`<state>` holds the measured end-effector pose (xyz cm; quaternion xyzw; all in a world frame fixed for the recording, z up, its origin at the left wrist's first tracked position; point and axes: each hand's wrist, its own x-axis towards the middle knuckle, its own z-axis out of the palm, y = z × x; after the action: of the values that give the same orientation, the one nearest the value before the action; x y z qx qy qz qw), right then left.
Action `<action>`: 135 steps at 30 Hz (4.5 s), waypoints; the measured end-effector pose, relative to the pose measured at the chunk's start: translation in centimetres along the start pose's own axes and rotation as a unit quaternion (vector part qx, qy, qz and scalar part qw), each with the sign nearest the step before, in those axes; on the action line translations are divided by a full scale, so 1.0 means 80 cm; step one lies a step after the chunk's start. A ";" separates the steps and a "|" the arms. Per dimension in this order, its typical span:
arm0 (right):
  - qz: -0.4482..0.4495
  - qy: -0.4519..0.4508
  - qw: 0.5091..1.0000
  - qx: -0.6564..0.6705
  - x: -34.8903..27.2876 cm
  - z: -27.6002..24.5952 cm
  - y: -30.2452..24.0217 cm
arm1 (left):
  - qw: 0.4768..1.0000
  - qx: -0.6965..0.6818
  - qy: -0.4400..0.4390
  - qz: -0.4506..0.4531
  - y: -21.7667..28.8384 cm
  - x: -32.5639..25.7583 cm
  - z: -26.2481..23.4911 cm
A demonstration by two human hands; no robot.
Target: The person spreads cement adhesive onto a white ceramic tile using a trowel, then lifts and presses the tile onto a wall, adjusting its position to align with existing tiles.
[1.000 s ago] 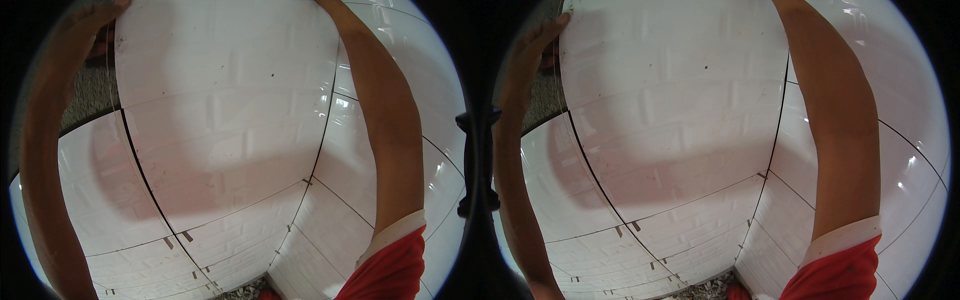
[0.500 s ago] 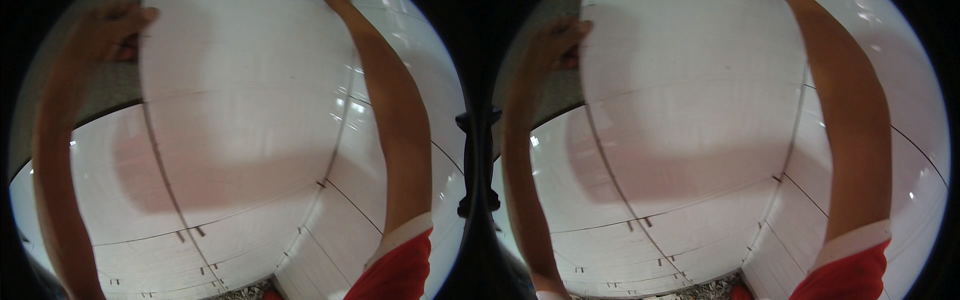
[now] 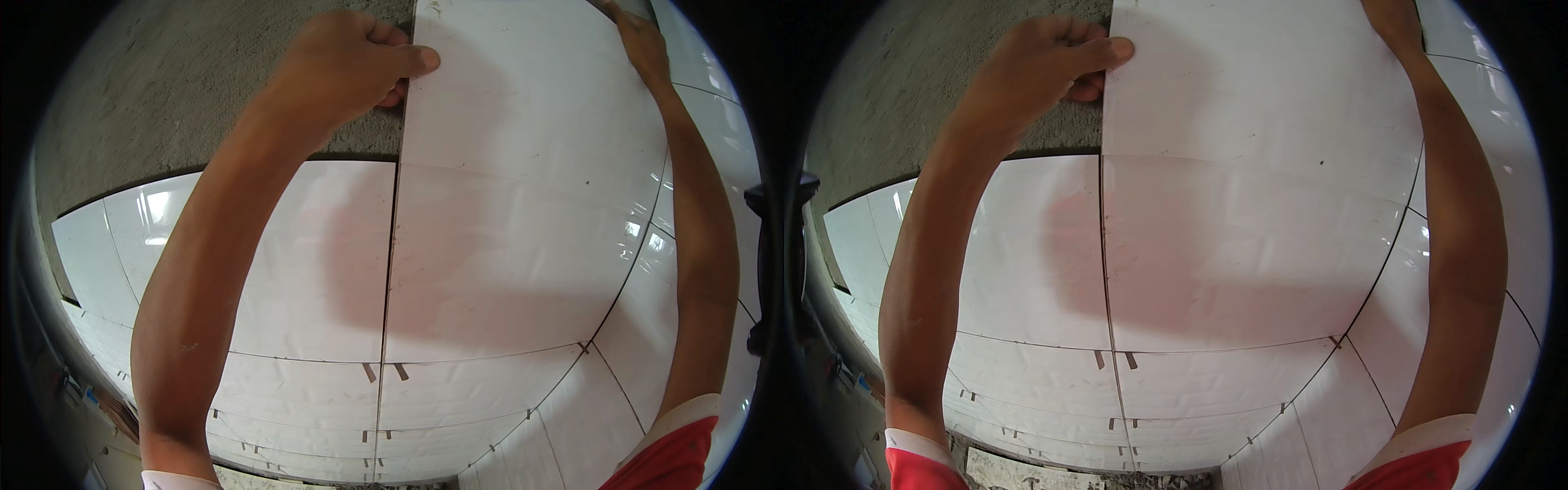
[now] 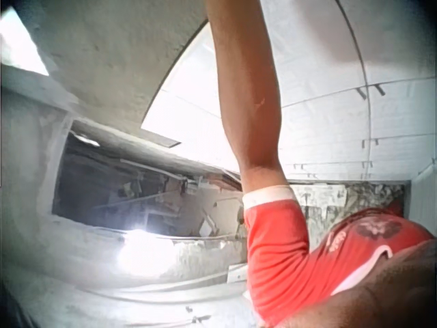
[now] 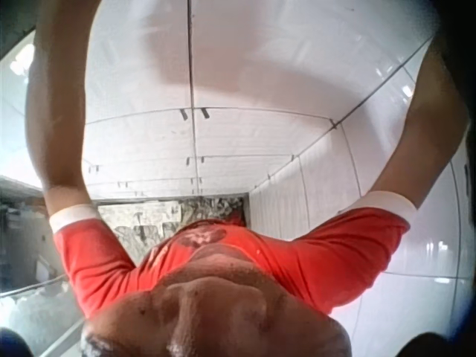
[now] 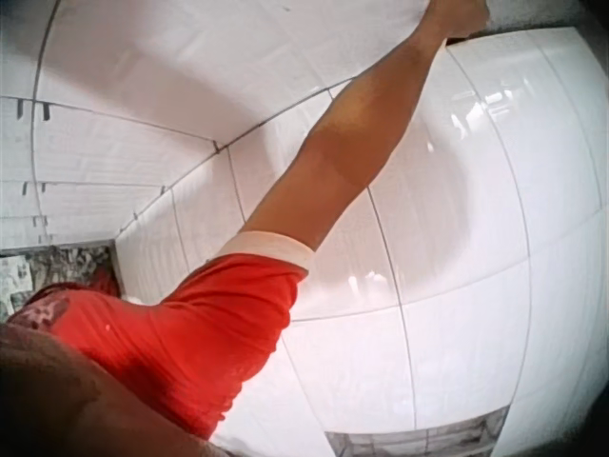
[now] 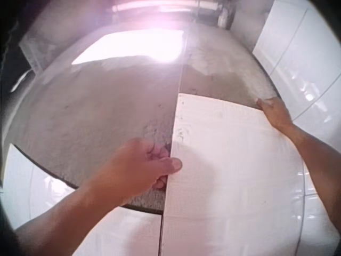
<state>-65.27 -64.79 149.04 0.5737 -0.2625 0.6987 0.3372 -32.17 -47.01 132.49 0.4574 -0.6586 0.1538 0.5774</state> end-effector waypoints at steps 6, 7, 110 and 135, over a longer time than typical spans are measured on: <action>-0.061 0.043 0.997 -0.020 0.006 0.010 0.026 | 0.993 -0.097 -0.037 -0.055 0.006 0.004 -0.005; -0.049 0.011 0.997 -0.051 0.013 0.014 0.033 | 0.995 -0.074 -0.030 -0.062 0.009 0.002 -0.008; -0.012 0.112 0.887 0.449 -0.043 0.046 -0.118 | 0.988 -0.138 0.024 -0.060 -0.011 0.012 0.024; 0.038 0.026 0.819 0.572 -0.035 0.081 -0.228 | 0.996 -0.030 0.017 -0.077 -0.019 0.028 0.007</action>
<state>-46.82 -58.57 147.23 0.6343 0.1716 0.7503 -0.0722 -31.16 -49.18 133.83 0.4863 -0.6160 0.0967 0.6121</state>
